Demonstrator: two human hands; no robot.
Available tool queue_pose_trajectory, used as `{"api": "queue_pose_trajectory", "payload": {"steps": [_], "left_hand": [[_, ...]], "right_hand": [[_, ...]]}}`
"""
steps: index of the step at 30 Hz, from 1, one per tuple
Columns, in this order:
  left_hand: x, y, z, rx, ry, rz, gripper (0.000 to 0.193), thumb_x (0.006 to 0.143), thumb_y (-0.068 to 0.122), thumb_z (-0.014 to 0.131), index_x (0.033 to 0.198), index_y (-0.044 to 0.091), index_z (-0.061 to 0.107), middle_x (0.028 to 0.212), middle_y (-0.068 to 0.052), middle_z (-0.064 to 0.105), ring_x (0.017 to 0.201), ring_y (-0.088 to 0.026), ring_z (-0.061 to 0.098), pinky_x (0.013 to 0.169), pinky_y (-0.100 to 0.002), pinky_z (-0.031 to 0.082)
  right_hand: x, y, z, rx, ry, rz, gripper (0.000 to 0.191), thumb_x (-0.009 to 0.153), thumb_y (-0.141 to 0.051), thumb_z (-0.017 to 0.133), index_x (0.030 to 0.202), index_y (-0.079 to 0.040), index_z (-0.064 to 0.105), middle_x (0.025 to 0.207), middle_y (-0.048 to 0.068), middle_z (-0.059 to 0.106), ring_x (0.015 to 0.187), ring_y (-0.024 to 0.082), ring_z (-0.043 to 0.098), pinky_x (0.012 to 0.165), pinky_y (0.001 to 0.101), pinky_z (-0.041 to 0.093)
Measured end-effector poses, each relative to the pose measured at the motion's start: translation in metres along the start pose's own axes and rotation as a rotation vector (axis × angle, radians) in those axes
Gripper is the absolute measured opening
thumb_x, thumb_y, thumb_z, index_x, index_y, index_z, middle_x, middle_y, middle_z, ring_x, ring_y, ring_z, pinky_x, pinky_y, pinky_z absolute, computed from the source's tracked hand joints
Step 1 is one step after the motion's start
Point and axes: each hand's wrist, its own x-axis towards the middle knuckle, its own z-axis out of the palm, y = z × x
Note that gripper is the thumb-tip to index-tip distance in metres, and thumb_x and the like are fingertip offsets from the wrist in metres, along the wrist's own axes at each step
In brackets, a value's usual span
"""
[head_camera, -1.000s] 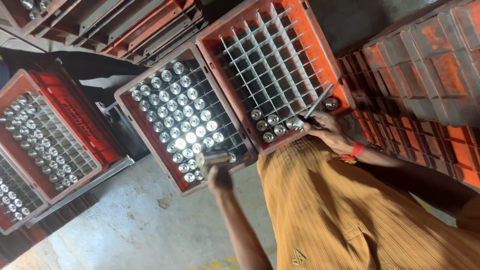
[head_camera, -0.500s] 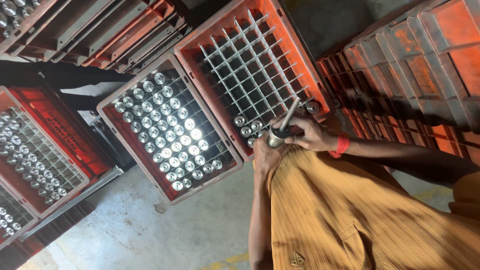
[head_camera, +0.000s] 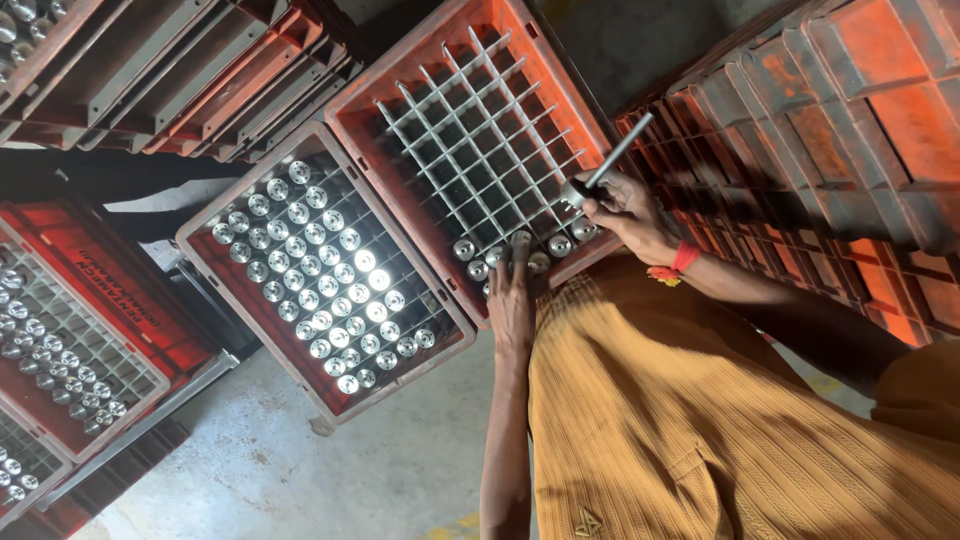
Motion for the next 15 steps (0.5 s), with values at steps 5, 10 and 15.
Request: {"api": "queue_pose_trajectory", "payload": {"steps": [5, 10, 15], "left_hand": [[-0.029, -0.021, 0.0, -0.211, 0.066, -0.229, 0.034, 0.092, -0.002, 0.071, 0.124, 0.011, 0.072, 0.11, -0.013, 0.074, 0.096, -0.027, 0.073, 0.081, -0.04, 0.061], [-0.07, -0.082, -0.06, 0.092, 0.298, -0.422, 0.047, 0.076, 0.014, 0.081, 0.121, 0.007, 0.068, 0.113, -0.016, 0.072, 0.09, -0.032, 0.072, 0.07, -0.043, 0.059], [-0.093, -0.133, -0.066, 0.345, -0.003, -0.74, 0.076, 0.063, 0.043, 0.09, 0.124, 0.007, 0.066, 0.115, -0.027, 0.063, 0.076, -0.04, 0.069, 0.058, -0.051, 0.05]], "right_hand": [[-0.02, 0.008, 0.001, 0.054, 0.003, 0.083, 0.037, 0.097, -0.007, 0.077, 0.132, -0.001, 0.067, 0.108, 0.005, 0.062, 0.095, 0.011, 0.057, 0.085, 0.0268, 0.05], [-0.043, 0.006, 0.008, 0.031, 0.0, 0.147, 0.04, 0.094, -0.01, 0.073, 0.132, -0.003, 0.063, 0.123, 0.003, 0.066, 0.11, 0.008, 0.059, 0.096, 0.0237, 0.049], [-0.045, 0.01, 0.023, -0.005, -0.076, 0.136, 0.042, 0.094, -0.015, 0.073, 0.132, -0.005, 0.062, 0.124, 0.003, 0.068, 0.111, 0.009, 0.061, 0.097, 0.0259, 0.05]]}}
